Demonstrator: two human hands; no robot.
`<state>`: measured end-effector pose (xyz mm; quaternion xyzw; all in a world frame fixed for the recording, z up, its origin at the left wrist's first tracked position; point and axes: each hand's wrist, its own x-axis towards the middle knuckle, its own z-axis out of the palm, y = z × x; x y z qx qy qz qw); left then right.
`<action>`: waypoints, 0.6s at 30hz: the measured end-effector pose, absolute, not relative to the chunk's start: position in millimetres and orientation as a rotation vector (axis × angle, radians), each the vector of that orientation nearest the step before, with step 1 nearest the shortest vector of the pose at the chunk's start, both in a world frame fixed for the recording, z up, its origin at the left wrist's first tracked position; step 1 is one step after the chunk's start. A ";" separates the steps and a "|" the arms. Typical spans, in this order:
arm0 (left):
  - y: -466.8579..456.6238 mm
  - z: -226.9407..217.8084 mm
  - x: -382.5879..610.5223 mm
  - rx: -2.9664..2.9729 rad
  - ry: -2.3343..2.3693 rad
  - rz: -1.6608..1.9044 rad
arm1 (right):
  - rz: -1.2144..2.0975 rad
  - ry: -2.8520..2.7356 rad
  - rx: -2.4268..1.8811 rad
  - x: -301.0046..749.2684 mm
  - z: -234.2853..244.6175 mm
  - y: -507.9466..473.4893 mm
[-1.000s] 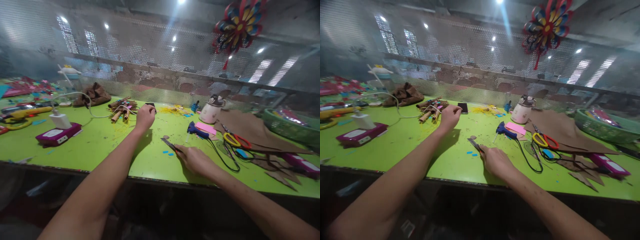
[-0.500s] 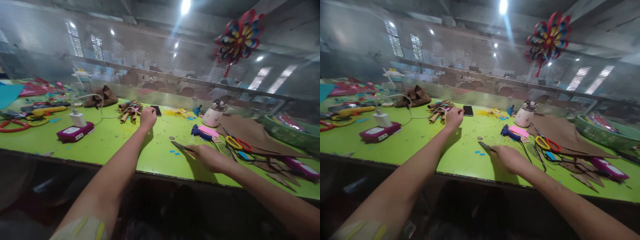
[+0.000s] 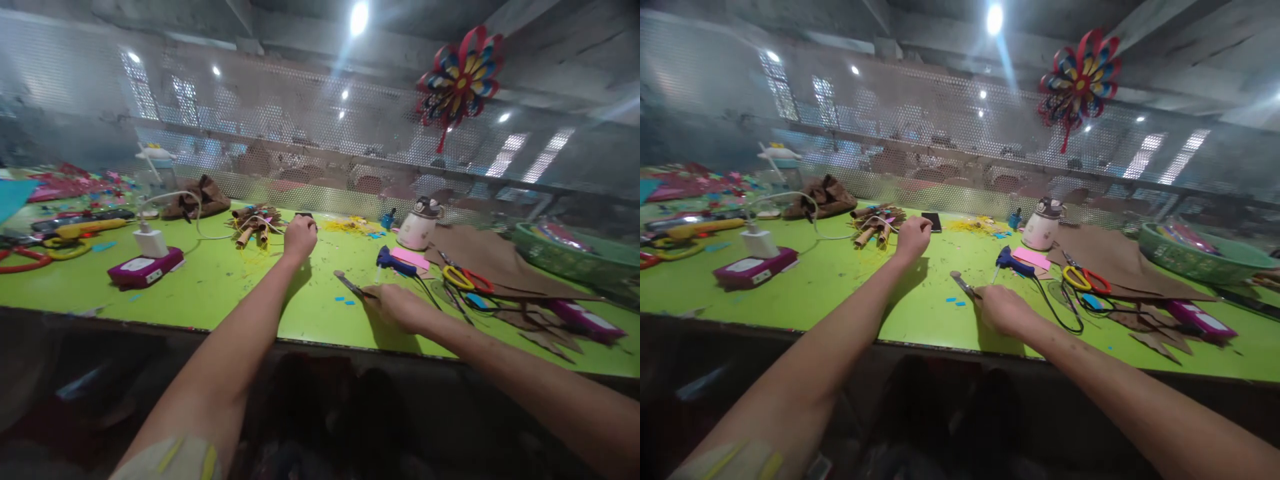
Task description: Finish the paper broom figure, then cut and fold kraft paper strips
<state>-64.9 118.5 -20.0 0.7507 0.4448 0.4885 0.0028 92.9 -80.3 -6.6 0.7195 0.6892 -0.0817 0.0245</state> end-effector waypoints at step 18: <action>119.8 -6.2 -70.1 2.240 1.392 1.785 | -0.142 2.168 2.306 87.7 -25.2 -91.9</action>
